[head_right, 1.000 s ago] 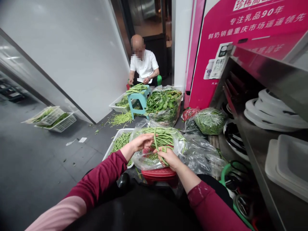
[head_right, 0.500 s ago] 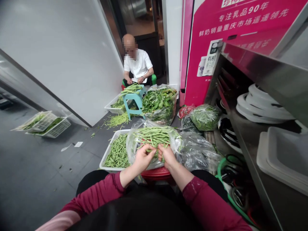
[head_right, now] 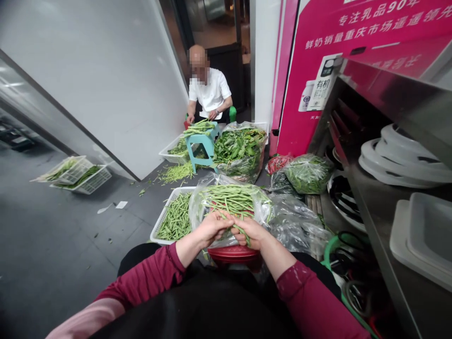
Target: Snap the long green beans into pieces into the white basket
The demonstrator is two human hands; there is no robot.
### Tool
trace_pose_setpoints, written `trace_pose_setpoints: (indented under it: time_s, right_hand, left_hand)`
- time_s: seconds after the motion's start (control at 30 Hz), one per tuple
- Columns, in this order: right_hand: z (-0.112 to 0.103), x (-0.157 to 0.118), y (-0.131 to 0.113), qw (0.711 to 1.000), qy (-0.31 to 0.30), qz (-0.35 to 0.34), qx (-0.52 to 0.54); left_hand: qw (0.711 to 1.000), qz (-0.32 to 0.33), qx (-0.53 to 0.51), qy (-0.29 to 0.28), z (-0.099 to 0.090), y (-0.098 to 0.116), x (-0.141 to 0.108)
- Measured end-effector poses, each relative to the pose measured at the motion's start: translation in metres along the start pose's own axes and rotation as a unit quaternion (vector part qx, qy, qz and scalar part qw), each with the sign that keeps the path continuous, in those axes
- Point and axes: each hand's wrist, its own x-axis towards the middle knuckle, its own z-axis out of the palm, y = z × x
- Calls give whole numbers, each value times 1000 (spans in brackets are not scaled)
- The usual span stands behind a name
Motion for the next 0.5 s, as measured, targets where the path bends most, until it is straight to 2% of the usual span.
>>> trace_pose_setpoints:
  time_s: [0.07,0.13,0.2,0.27,0.3,0.33,0.4,0.43,0.47,0.5]
  right_hand:
    - [0,-3,-3,1000,-20,-7,-2]
    - [0,-5,-5,999,-37,-15,-5]
    - [1,-5,-6,999,-44,-19,-6]
    - [4,-3,-2,999,-33,-22,1]
    - [6,0,2,1000,-18,-21,4]
    - [9,2,7,1000,5,-21,0]
    - [14,8,18,997,61,-29,-24]
    - [16,11,23,995,88,-36,-37]
    - [17,13,27,992,109,-43,-42]
    - [16,15,29,990,127,-52,-38]
  left_hand:
    - [998,9,-54,-30,-3,-1,0]
    - [997,35,-62,-27,-6,-3,3]
    - [998,59,7,14,-7,-8,8]
    - [980,89,159,83,-10,-15,13]
    - [953,105,259,120,-13,-19,16]
    - [912,111,366,146,-17,-23,18]
    - [823,79,539,161,-28,-29,24]
    - [792,49,588,154,-34,-31,27]
    - [775,21,615,144,-41,-32,32]
    - [769,5,624,135,-47,-32,37]
